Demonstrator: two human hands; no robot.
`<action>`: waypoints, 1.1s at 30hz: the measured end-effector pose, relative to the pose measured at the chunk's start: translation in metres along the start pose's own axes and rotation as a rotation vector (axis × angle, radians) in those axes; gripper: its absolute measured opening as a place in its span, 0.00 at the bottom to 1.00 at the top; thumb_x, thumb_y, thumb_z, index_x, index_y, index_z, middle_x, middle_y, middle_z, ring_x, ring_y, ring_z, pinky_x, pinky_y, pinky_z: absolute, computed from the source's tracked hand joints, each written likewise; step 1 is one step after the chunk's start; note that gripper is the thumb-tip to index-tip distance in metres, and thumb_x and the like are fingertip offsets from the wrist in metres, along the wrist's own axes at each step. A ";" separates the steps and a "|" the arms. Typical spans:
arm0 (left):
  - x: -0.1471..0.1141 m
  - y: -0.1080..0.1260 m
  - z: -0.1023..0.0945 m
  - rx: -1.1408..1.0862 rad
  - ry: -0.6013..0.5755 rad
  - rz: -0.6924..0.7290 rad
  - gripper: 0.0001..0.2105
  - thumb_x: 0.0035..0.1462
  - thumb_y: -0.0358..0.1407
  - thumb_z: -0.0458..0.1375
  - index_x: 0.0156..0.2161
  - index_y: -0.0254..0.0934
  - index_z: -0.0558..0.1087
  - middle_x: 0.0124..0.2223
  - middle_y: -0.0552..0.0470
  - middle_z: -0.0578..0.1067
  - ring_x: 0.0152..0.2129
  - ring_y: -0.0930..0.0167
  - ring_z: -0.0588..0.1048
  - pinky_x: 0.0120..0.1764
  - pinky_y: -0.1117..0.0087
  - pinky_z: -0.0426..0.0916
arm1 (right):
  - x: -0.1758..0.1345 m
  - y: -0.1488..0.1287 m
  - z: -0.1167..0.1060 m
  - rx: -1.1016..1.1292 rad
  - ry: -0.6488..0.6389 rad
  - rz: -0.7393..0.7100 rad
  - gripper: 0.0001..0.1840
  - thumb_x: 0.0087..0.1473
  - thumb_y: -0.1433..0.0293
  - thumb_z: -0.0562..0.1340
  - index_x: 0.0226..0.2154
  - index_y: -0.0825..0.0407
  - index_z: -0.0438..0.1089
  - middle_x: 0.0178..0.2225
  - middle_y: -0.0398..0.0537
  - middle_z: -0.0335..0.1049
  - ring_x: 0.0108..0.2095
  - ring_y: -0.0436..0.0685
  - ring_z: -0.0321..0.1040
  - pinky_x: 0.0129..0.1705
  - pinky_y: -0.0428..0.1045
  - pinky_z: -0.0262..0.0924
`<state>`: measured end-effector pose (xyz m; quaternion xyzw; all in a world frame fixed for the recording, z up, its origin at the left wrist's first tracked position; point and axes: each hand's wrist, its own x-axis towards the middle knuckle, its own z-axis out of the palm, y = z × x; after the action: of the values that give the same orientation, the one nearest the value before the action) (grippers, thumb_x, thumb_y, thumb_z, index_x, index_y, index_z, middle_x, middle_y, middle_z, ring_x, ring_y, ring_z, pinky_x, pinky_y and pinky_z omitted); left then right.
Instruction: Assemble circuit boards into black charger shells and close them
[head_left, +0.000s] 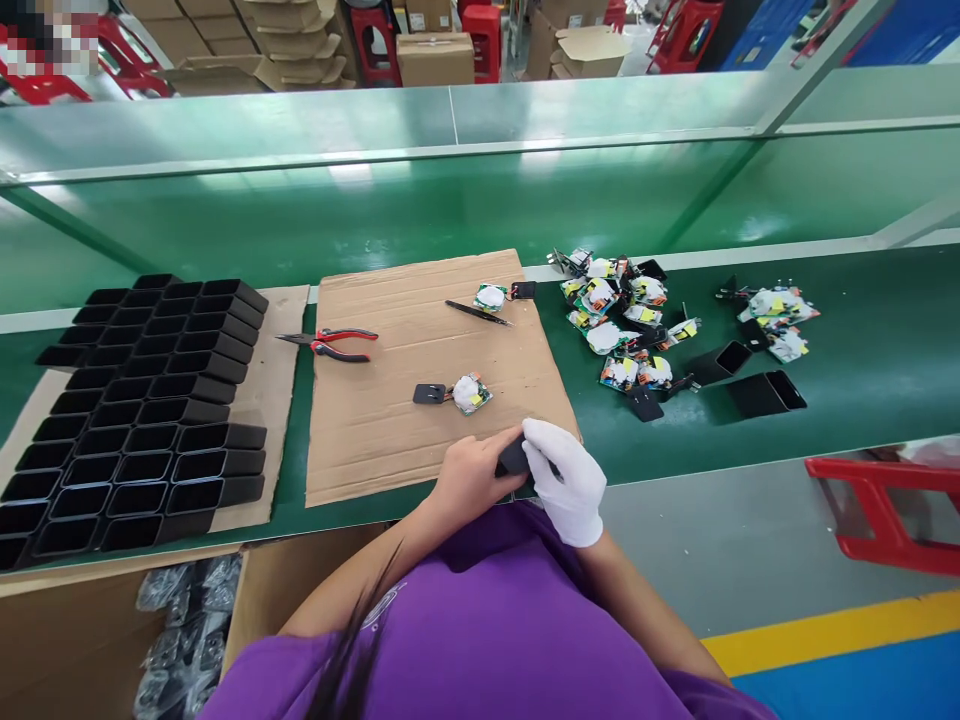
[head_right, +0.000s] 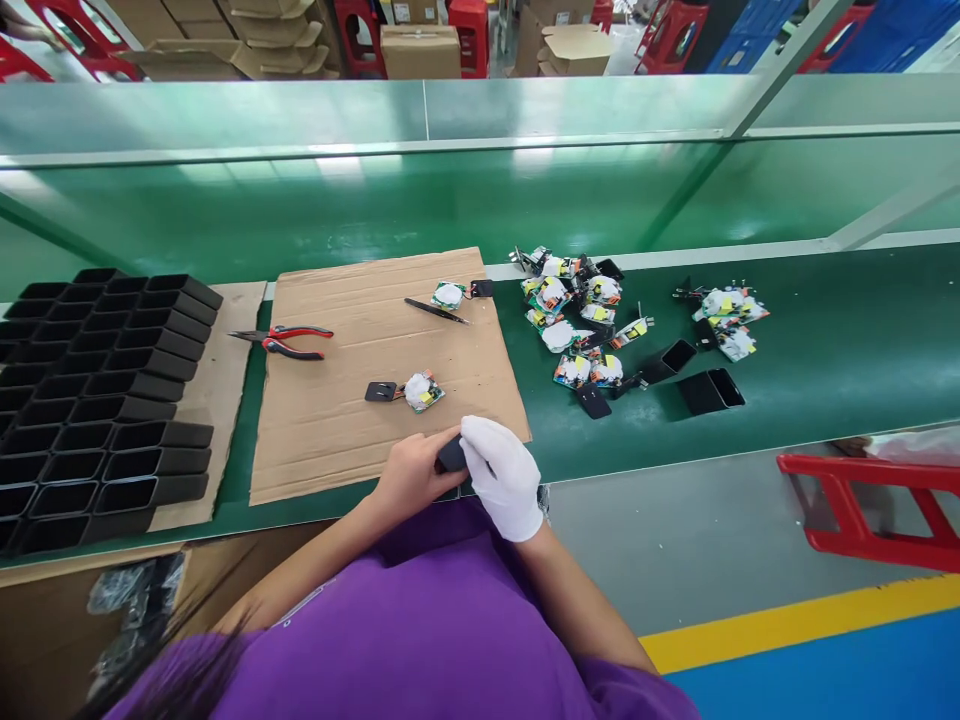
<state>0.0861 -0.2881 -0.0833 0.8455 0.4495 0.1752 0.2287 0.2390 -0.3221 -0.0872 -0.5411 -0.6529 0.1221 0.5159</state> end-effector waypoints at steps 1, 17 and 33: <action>-0.001 0.001 0.002 0.001 0.024 0.011 0.24 0.51 0.34 0.65 0.55 0.39 0.74 0.45 0.48 0.83 0.36 0.64 0.82 0.35 0.69 0.74 | -0.002 0.001 0.000 -0.014 0.008 -0.032 0.14 0.60 0.74 0.61 0.46 0.45 0.77 0.45 0.47 0.80 0.46 0.58 0.78 0.50 0.54 0.75; -0.002 0.009 0.016 0.074 0.212 0.121 0.24 0.55 0.35 0.60 0.59 0.37 0.71 0.52 0.45 0.79 0.31 0.68 0.81 0.31 0.70 0.70 | -0.005 0.001 -0.015 -0.078 0.006 -0.015 0.13 0.61 0.73 0.60 0.45 0.44 0.76 0.45 0.48 0.80 0.47 0.60 0.77 0.49 0.57 0.76; 0.007 0.023 0.008 0.103 0.099 0.155 0.27 0.57 0.38 0.59 0.61 0.31 0.66 0.58 0.40 0.75 0.45 0.64 0.80 0.37 0.69 0.75 | 0.013 0.006 -0.040 -0.286 -0.155 -0.068 0.14 0.63 0.71 0.58 0.48 0.43 0.75 0.45 0.48 0.80 0.43 0.58 0.78 0.48 0.53 0.73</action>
<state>0.1094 -0.2954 -0.0768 0.8788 0.4019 0.2106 0.1479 0.2759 -0.3249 -0.0672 -0.5755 -0.7193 0.0521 0.3855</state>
